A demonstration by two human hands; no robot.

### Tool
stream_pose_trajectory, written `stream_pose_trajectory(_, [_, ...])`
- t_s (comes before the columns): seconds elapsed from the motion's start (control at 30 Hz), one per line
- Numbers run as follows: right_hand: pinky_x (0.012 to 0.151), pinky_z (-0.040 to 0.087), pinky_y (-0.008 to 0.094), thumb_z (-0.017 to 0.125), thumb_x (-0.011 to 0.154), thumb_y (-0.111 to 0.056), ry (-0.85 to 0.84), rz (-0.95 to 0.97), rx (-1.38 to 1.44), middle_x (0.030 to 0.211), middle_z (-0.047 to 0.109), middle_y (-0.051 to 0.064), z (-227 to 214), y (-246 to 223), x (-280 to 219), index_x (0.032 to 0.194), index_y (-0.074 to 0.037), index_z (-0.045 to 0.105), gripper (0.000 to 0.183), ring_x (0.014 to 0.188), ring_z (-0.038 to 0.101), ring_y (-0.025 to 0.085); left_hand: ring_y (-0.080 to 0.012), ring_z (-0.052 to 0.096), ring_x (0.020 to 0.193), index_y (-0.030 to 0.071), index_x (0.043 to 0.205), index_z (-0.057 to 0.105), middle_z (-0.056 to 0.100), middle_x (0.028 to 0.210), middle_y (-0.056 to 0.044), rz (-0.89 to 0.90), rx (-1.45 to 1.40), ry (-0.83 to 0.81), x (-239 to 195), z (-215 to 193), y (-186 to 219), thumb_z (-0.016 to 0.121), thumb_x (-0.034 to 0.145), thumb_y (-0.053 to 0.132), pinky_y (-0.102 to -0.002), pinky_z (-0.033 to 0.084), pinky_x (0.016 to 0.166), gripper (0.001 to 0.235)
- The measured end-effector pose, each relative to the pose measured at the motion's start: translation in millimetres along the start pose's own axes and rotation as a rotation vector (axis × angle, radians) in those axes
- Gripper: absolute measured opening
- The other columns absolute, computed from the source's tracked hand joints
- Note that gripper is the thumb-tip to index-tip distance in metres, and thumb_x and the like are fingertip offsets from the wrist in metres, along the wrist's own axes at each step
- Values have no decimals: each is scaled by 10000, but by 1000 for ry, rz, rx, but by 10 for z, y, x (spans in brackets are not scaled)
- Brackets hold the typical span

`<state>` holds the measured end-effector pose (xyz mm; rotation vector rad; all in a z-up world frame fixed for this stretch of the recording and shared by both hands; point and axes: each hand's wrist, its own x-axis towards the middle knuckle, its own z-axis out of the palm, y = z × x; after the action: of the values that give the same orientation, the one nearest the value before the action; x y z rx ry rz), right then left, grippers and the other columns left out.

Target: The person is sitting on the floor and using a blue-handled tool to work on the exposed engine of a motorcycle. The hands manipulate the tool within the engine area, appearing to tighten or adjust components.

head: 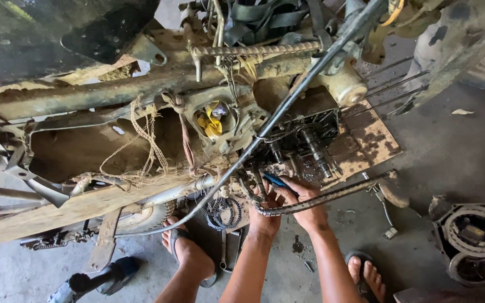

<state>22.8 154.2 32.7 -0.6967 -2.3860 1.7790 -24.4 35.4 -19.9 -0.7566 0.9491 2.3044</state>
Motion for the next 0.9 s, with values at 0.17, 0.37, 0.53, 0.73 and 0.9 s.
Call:
stream_pose_trajectory(0.17, [669,609,299,730,945,-253,69,-288,23,1065,792,101,122,437,105,1295,-108,716,379,782,738,150,-201,672,1011,161,1155,661,704,1123,3,26,-18,0,-25,11,14,663,959,306,-405,565,865,243])
stream_pose_trajectory(0.37, [557,591,305,729,920,-335,-1,-60,-145,938,819,74,100,344,185,1284,-207,733,386,639,722,136,-207,678,1030,124,1156,669,715,1126,-26,25,-86,-60,61,-53,-33,645,982,326,-399,576,917,268])
stream_pose_trajectory(0.53, [570,603,298,725,935,-374,-11,-151,-201,957,807,99,71,319,194,1278,-236,736,369,667,739,139,-211,689,1054,102,1137,675,727,1146,-39,15,-168,-36,0,27,1,619,980,302,-391,588,935,260])
stream_pose_trajectory(0.73, [619,601,329,756,902,-305,17,-145,-154,946,803,117,-38,236,98,1263,-149,742,394,695,753,184,-210,696,1050,149,1141,669,720,1151,-15,17,-71,-111,-25,13,46,617,979,306,-411,593,910,231])
stream_pose_trajectory(0.9, [626,601,339,745,924,-301,88,-270,-193,988,795,124,-13,293,78,1251,-106,738,381,717,740,185,-290,693,903,134,1124,681,733,1071,-62,-48,15,-121,73,-132,21,664,970,373,-423,574,762,284])
